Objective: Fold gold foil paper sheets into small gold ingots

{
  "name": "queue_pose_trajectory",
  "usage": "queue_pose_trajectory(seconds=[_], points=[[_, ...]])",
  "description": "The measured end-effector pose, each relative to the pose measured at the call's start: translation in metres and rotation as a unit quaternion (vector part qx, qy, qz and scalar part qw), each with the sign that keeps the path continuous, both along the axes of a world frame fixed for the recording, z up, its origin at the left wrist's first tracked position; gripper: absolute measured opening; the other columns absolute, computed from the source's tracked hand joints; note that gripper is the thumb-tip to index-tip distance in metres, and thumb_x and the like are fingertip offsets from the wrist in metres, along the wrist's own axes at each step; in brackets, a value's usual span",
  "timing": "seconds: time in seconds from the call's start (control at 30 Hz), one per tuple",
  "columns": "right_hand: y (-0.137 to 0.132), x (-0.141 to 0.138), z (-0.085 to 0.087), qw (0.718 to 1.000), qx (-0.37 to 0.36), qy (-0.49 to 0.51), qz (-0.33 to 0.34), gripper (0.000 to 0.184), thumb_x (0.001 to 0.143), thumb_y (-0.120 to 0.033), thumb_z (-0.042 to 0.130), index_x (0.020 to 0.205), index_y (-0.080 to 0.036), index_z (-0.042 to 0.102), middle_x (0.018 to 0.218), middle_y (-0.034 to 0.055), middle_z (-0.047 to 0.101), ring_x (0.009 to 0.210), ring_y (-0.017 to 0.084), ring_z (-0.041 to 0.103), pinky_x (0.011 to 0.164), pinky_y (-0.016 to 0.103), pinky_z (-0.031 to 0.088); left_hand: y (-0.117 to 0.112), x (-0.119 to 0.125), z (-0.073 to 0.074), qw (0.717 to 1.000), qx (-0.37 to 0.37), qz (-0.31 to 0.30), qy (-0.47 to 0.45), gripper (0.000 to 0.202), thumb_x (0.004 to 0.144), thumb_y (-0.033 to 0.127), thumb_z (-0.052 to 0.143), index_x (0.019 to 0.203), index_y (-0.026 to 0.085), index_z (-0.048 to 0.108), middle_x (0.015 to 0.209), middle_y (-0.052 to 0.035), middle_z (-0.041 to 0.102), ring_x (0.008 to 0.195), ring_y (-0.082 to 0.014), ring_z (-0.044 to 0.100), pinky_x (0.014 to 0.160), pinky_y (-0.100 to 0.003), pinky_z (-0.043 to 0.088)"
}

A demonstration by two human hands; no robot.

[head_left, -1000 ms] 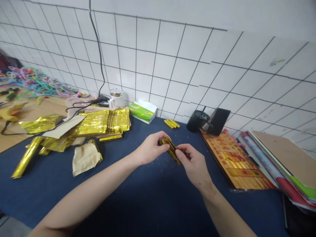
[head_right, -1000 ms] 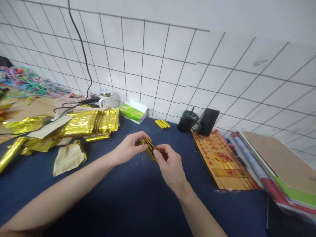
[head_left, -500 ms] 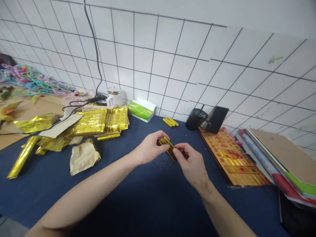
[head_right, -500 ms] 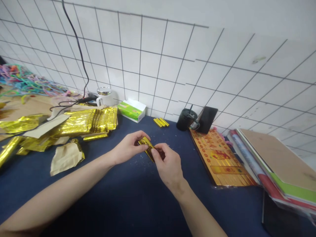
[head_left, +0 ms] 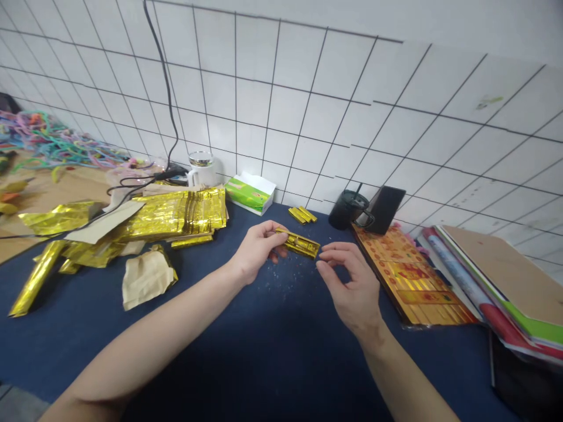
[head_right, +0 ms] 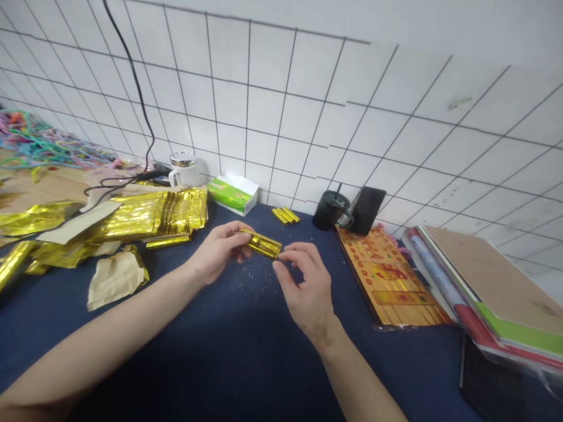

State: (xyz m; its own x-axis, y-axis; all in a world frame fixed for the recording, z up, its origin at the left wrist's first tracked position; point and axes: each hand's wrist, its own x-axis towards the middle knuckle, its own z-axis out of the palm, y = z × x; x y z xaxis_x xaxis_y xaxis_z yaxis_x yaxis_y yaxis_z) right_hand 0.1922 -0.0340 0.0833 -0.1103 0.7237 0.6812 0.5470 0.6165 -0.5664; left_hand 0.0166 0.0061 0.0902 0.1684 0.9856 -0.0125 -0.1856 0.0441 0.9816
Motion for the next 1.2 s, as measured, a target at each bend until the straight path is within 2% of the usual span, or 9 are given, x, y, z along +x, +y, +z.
queue_pose_trajectory(seconds=[0.17,0.3,0.43,0.63,0.73,0.9,1.1,1.2], points=[[0.000,0.000,0.001,0.999,-0.015,-0.045,-0.023,0.007,0.082,-0.025,0.055,0.086,-0.021,0.059,0.078,0.0009,0.054,0.066,0.013,0.053,0.062,0.028,0.045,-0.003,0.001,0.000,0.999,0.009,-0.003,-0.034,0.014,0.068,0.022,0.062,0.077,0.015,0.054,0.058,0.0013,0.058,0.050,-0.0082,0.054,0.042,-0.017,0.037],[0.003,-0.002,-0.003,0.996,-0.071,-0.046,-0.023,0.006,0.081,-0.025,0.055,0.081,-0.020,0.057,0.074,-0.0001,0.056,0.062,0.012,0.053,0.060,0.026,0.044,-0.004,0.003,-0.003,0.999,0.016,-0.017,-0.043,0.015,0.069,0.022,0.063,0.078,0.015,0.054,0.059,0.0008,0.060,0.051,-0.0087,0.055,0.045,-0.017,0.040],[0.003,-0.002,-0.006,0.991,-0.130,0.009,-0.011,0.005,0.080,-0.024,0.056,0.083,-0.021,0.055,0.073,-0.0010,0.057,0.062,0.012,0.052,0.060,0.026,0.044,-0.004,0.004,-0.002,0.998,-0.001,-0.024,-0.059,0.015,0.070,0.023,0.061,0.080,0.015,0.053,0.066,-0.0008,0.063,0.055,-0.0106,0.059,0.048,-0.019,0.043],[0.004,0.001,-0.001,0.986,-0.150,0.079,0.003,0.004,0.076,-0.022,0.059,0.076,-0.020,0.056,0.076,-0.0007,0.054,0.063,0.011,0.049,0.059,0.025,0.042,-0.005,0.004,0.001,0.999,-0.013,-0.022,-0.047,0.011,0.067,0.020,0.060,0.073,0.013,0.053,0.067,-0.0015,0.061,0.058,-0.0108,0.058,0.050,-0.021,0.044],[0.005,0.001,0.001,0.977,-0.179,0.118,0.012,0.008,0.075,-0.025,0.060,0.074,-0.019,0.056,0.070,-0.0018,0.053,0.058,0.010,0.048,0.055,0.025,0.040,-0.005,0.003,0.001,0.999,-0.010,-0.034,-0.023,0.012,0.067,0.020,0.060,0.075,0.013,0.054,0.067,-0.0009,0.061,0.058,-0.0111,0.058,0.050,-0.021,0.044],[0.003,0.002,0.007,0.968,-0.199,0.148,0.026,0.012,0.074,-0.028,0.063,0.070,-0.019,0.057,0.058,-0.0046,0.051,0.052,0.009,0.046,0.050,0.022,0.038,-0.006,0.004,-0.001,0.993,0.012,-0.105,0.045,0.013,0.070,0.018,0.057,0.082,0.013,0.059,0.066,0.0000,0.062,0.059,-0.0096,0.056,0.055,-0.020,0.041],[0.002,0.006,0.011,0.970,-0.197,0.136,0.049,0.010,0.077,-0.026,0.061,0.070,-0.019,0.060,0.057,-0.0050,0.052,0.050,0.008,0.048,0.050,0.022,0.039,-0.009,0.006,-0.003,0.980,0.067,-0.158,0.097,0.026,0.072,0.016,0.054,0.095,0.014,0.065,0.082,-0.0023,0.066,0.070,-0.0116,0.056,0.066,-0.024,0.042],[0.003,0.011,0.013,0.967,-0.209,0.125,0.069,0.012,0.079,-0.028,0.057,0.072,-0.019,0.060,0.056,-0.0042,0.053,0.052,0.009,0.049,0.051,0.023,0.040,-0.011,0.005,-0.002,0.974,0.086,-0.157,0.138,0.021,0.075,0.021,0.053,0.087,0.013,0.067,0.076,-0.0019,0.065,0.067,-0.0119,0.055,0.064,-0.024,0.041]])
